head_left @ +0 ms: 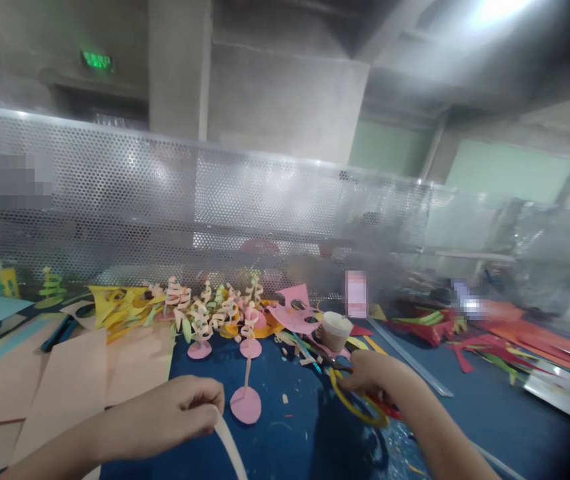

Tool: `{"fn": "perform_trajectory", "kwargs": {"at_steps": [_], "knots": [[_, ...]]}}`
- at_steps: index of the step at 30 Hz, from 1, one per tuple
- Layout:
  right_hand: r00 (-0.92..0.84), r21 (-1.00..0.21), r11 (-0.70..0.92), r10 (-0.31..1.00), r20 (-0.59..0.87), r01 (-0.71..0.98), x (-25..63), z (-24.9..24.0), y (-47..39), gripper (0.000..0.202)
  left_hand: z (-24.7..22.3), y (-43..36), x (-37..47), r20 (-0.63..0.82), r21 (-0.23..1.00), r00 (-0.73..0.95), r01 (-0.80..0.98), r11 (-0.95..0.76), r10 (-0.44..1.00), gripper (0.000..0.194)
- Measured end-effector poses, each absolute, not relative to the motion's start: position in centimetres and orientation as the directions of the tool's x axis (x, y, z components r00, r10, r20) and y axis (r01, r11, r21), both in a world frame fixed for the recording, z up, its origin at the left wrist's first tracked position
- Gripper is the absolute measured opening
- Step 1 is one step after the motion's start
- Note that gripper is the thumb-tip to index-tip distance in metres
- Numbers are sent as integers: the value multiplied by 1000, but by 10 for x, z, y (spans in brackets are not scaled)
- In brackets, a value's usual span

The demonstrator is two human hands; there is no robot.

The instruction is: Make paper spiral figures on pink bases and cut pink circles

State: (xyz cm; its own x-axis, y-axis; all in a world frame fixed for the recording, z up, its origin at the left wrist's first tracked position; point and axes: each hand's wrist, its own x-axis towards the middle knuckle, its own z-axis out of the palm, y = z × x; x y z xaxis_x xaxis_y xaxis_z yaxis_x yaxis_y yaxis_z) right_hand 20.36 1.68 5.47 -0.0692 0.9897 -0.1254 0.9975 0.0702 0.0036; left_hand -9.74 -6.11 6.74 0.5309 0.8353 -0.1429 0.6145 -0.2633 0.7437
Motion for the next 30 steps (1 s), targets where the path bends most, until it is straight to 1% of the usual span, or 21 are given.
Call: {"fn": "perform_trajectory", "kwargs": {"at_steps": [1,3,6,7,8,9,10,11,13,15,17,19,21,24,26,28,30], "knots": [[-75,-7,75,991,-110,997,200,56,16,14,60,-61,-98,-111,730,514,623,-281,850,15],[-115,-39,113,991,-63,993,188,62,11,7,45,-63,-100,-106,716,482,644,-270,870,17],[-272,-136,268,962,-11,954,156,74,-8,15,29,-67,-103,-41,687,458,658,-308,888,15],[-362,-197,352,932,-18,915,142,76,-17,16,25,-68,-104,-12,674,453,662,-327,891,15],[-487,-284,460,873,-26,841,126,77,-26,15,22,-68,-104,13,660,448,667,-344,894,15],[-641,-434,581,768,11,689,111,76,-34,18,20,-69,-104,38,651,440,671,-356,897,14],[-709,-487,627,705,22,608,96,74,-43,23,18,-69,-104,64,646,432,670,-367,900,14],[-715,-444,642,699,5,625,82,72,-50,24,18,-69,-104,86,639,430,668,-381,899,13],[-654,-234,620,748,-113,749,61,66,-59,21,18,-69,-105,114,625,440,665,-409,890,11],[-589,-56,589,789,-173,806,52,62,-62,16,21,-68,-107,119,614,445,669,-418,888,13],[-560,14,567,816,-140,823,53,61,-59,17,25,-67,-111,95,608,440,685,-402,893,16],[-542,16,544,837,-68,839,60,60,-55,19,29,-66,-115,59,600,448,698,-391,892,16],[-563,-28,562,825,-40,826,66,58,-52,19,30,-65,-118,34,583,464,710,-394,885,14],[-653,-69,649,753,-78,757,67,53,-52,14,28,-64,-118,29,533,470,739,-411,882,17],[-668,-90,662,736,-108,744,63,49,-54,11,27,-65,-116,51,503,477,747,-435,878,21],[-620,-127,608,778,-99,783,58,47,-56,10,26,-65,-114,80,499,482,739,-453,873,21],[-552,-172,537,833,-49,826,55,45,-56,20,27,-66,-113,85,522,466,732,-438,881,20]]}}
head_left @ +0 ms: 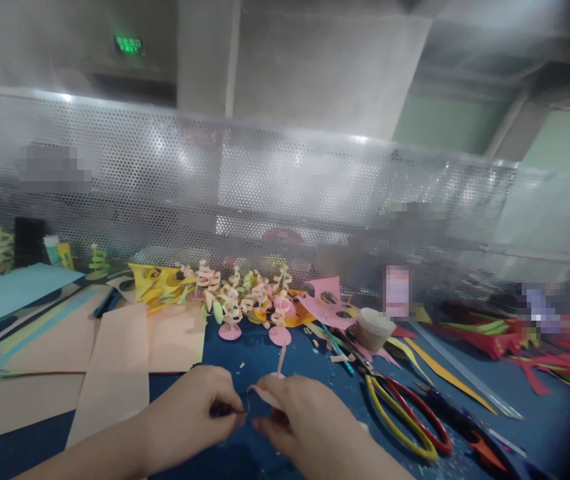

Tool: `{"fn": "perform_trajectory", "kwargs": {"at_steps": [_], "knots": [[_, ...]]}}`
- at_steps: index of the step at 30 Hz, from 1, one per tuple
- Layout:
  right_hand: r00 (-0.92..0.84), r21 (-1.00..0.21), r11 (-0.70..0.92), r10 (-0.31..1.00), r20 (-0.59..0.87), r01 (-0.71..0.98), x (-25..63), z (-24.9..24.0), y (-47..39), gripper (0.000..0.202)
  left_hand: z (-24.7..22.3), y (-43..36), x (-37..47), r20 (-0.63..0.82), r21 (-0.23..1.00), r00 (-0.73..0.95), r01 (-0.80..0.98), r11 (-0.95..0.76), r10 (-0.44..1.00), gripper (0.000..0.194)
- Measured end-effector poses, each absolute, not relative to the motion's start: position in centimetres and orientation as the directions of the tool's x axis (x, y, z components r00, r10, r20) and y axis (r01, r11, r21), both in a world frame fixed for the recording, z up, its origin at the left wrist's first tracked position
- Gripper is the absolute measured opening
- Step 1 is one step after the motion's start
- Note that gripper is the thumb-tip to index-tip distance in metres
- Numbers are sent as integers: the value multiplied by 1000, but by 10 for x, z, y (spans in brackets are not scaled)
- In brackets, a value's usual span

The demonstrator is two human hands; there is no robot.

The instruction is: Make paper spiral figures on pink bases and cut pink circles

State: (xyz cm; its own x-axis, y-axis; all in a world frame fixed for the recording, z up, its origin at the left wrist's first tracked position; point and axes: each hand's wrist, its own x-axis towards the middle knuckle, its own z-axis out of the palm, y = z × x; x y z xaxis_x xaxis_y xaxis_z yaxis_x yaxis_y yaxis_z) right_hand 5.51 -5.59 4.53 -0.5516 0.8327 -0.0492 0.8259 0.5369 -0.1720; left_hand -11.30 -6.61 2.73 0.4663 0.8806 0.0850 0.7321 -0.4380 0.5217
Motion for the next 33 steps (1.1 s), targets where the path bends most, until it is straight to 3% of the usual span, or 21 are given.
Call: {"fn": "perform_trajectory", "kwargs": {"at_steps": [4,9,14,20,23,29,33], "knots": [[-500,-218,492,866,25,843,55,44,-53,17,26,-66,-114,51,607,404,714,-349,913,20],[-583,-236,600,799,143,764,57,38,-50,13,20,-63,-115,15,680,350,683,-266,937,21],[-601,-246,617,786,146,748,55,31,-51,16,22,-63,-114,51,609,347,732,-304,937,23],[-577,-114,600,796,180,792,44,29,-59,19,22,-68,-110,86,473,362,805,-358,928,26],[-545,-104,559,827,137,823,40,26,-60,22,21,-69,-108,62,480,312,823,-303,948,25],[-530,-233,565,824,198,791,42,13,-51,15,13,-62,-108,10,622,205,765,-167,979,20],[-440,-449,459,885,154,767,45,10,-46,16,4,-57,-109,44,668,147,731,-138,988,15]]}}
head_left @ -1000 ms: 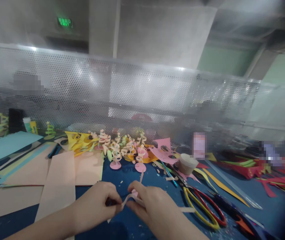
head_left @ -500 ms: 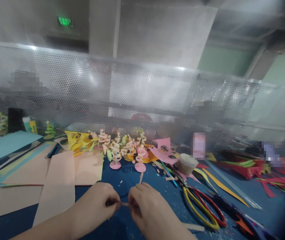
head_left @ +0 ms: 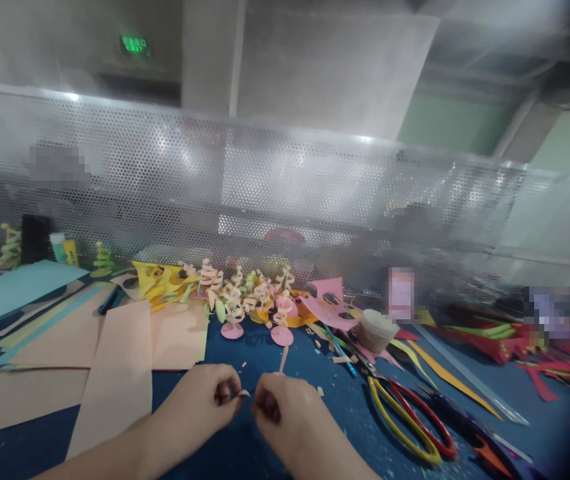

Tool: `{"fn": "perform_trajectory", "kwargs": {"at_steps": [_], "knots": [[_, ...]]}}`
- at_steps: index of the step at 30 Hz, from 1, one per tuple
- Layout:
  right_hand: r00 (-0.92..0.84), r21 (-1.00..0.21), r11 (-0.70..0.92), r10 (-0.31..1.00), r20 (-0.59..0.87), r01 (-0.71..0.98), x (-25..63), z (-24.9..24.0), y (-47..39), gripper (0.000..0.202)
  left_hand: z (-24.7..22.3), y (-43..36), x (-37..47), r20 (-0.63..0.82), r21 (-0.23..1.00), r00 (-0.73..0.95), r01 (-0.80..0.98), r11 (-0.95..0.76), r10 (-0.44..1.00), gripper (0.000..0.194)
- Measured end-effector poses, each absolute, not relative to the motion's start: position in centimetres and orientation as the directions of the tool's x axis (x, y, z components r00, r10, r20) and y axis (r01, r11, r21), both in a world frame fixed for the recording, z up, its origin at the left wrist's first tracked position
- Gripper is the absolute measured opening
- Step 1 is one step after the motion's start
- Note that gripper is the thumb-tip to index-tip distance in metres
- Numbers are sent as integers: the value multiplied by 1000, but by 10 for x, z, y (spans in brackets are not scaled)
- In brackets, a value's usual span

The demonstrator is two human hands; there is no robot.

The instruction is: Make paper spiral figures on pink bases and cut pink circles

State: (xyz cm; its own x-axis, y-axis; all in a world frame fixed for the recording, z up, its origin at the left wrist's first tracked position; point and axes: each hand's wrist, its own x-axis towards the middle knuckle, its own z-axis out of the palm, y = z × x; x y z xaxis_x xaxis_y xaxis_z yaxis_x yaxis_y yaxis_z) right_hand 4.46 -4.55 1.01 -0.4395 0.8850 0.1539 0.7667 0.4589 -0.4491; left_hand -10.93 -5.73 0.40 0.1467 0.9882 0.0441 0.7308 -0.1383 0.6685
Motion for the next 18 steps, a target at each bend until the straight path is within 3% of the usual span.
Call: {"fn": "perform_trajectory", "kwargs": {"at_steps": [3,6,8,11,18], "knots": [[-422,-637,369,904,76,676,46,13,-42,11,0,-56,-111,58,743,132,656,-131,990,11],[-475,-860,219,879,-31,461,49,16,-40,5,-3,-55,-112,75,839,167,523,-152,983,7],[-498,-936,117,864,-68,332,49,17,-38,6,-3,-55,-112,48,913,208,388,-127,977,5],[-461,-954,148,887,11,262,49,18,-35,10,-2,-54,-110,9,982,253,182,-57,967,9],[-381,-859,364,898,220,361,50,16,-32,14,8,-60,-106,-80,990,189,-101,101,979,21]]}}
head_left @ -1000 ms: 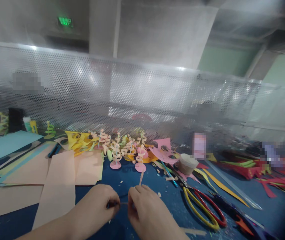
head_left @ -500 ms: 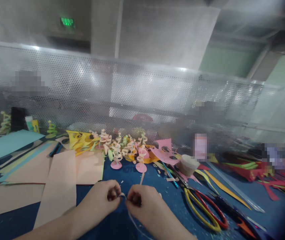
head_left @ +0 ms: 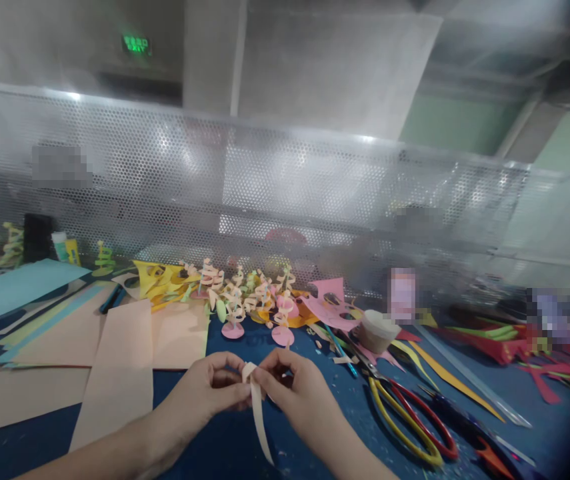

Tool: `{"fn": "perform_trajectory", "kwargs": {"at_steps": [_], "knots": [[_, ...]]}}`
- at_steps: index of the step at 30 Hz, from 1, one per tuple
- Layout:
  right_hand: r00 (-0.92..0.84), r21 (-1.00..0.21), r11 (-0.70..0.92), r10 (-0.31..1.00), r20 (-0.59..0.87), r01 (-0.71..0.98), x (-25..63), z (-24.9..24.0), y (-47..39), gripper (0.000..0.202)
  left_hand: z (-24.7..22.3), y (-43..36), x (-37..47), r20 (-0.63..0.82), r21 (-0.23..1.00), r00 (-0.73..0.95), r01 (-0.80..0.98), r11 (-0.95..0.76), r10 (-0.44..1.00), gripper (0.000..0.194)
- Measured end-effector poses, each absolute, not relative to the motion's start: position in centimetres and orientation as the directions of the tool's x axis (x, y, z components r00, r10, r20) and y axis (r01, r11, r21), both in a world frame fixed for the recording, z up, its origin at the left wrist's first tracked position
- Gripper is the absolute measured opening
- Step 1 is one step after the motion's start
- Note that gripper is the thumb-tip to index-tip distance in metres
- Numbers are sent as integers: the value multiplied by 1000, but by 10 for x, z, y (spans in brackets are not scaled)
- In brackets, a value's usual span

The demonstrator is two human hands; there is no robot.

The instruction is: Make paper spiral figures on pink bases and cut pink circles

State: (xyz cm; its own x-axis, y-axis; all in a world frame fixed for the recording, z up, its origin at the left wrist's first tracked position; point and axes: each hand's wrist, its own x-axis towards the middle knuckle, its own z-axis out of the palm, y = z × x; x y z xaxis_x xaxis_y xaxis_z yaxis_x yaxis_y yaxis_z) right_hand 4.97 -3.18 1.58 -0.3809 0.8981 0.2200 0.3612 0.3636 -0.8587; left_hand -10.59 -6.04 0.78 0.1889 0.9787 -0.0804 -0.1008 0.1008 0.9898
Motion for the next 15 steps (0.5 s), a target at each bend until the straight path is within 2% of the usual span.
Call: {"fn": "perform_trajectory", "kwargs": {"at_steps": [6,11,15], "knots": [[-321,-711,474,880,351,520,47,17,-40,13,17,-69,-102,-185,939,143,-267,218,972,22],[-333,-540,595,795,508,595,45,18,-45,14,15,-71,-101,-179,885,182,-401,239,967,19],[-356,-486,644,748,560,590,45,21,-47,13,13,-72,-100,-176,895,171,-382,230,969,27]]}}
